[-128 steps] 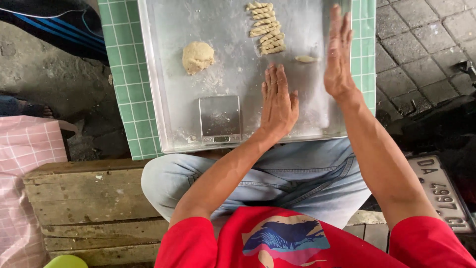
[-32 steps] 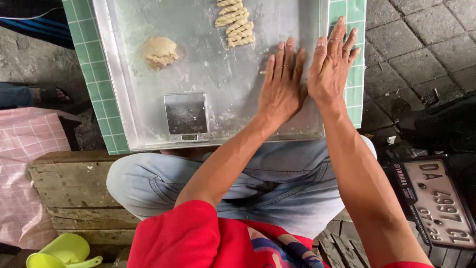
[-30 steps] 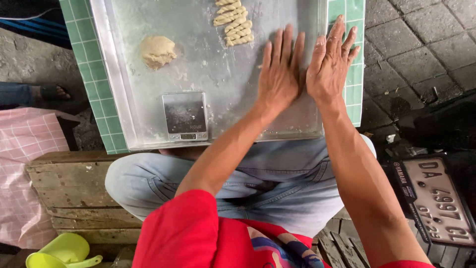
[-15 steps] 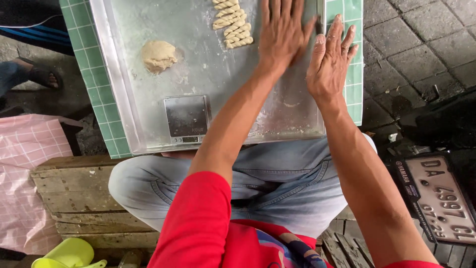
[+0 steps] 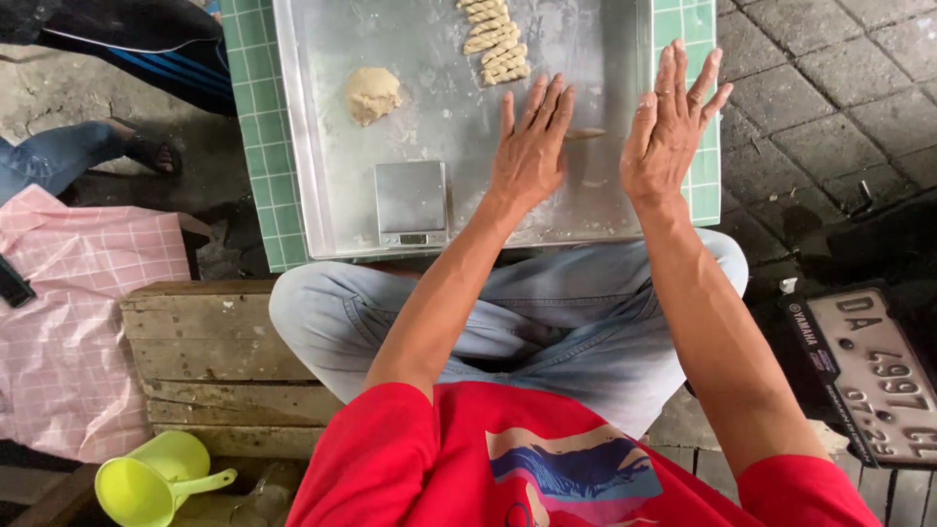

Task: Shaping small pieces of dough into twisted ropes on a metal tray by rolling and folding.

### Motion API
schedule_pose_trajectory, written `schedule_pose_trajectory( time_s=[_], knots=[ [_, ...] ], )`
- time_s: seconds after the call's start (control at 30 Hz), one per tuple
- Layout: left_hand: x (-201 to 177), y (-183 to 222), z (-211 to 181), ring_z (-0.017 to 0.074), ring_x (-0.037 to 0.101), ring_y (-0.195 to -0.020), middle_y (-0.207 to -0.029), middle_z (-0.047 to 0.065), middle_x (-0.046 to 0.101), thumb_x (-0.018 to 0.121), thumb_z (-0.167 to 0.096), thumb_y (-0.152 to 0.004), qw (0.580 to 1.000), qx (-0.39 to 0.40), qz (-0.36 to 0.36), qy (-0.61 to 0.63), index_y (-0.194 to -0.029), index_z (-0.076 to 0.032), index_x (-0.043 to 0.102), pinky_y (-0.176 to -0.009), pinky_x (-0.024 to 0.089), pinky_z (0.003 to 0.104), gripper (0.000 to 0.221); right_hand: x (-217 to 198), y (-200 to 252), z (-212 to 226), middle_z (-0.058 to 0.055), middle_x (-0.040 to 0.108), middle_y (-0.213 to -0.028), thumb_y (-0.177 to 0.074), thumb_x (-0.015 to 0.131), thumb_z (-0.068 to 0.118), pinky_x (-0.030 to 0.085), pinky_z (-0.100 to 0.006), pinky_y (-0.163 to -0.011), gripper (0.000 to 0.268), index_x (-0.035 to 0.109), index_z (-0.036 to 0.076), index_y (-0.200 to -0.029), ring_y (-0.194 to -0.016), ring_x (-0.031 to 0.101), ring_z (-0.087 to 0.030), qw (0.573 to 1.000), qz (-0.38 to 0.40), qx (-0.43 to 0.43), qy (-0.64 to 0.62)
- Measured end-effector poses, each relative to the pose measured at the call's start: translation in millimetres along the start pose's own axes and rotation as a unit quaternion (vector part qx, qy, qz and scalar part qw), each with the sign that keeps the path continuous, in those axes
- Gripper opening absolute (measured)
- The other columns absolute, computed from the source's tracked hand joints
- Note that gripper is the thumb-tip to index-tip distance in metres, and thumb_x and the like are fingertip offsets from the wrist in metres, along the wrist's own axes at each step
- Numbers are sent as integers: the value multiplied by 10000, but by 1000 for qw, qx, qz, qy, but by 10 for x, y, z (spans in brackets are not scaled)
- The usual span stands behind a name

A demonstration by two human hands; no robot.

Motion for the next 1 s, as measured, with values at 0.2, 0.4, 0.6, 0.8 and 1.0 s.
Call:
schedule_pose_trajectory(
  time_s=[0.2,0.4,0.6,0.8,1.0],
  knots=[
    [207,100,44,256,128,-1618,-1728,71,164,511,-171,-1014,999,14,30,-23,-1640,-79,267,-1340,155,535,678,189,182,380,-150,169,-1734,-1120,202,460,-6,-544,-1300,701,207,5,-1653,-1599,58,-338,975,219,-35,35],
    [130,293,-54,274,210,-1555,-1668,112,267,523,-329,-1044,994,53,-3,-101,-1598,-85,401,-1274,172,547,617,264,496,313,-266,101,-1702,-1083,301,562,36,-666,-1223,856,194,-93,-1623,-1558,20,-465,949,300,-1,100],
    [146,588,-7,257,190,-1595,-1714,87,190,507,-314,-1017,994,-20,64,-80,-1639,-120,265,-1286,97,576,696,51,804,457,-325,179,-1672,-1081,328,569,142,-739,-1171,843,181,-72,-1609,-1542,150,-519,939,313,-23,142],
    [179,538,131,376,505,-1423,-1467,199,569,615,-111,-981,997,12,-46,-58,-1528,-61,396,-1242,88,684,591,-13,721,366,-255,446,-1575,-956,577,15,381,-685,-1093,603,475,-54,-1546,-1390,393,-571,968,209,-84,110],
    [65,282,334,270,510,-984,-991,57,527,656,-65,-878,990,9,-139,36,-891,-67,639,-1241,188,630,22,71,363,565,-81,705,-1371,-960,739,103,379,-546,-1138,153,796,30,-1082,-1332,565,-419,976,148,-90,129]
  ],
)
Point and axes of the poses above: each hand's wrist, its own y-axis away from the middle knuckle, its own x-axis out of the palm, z = x × y, the point moved 2 cm from there along -y, towards the middle knuckle
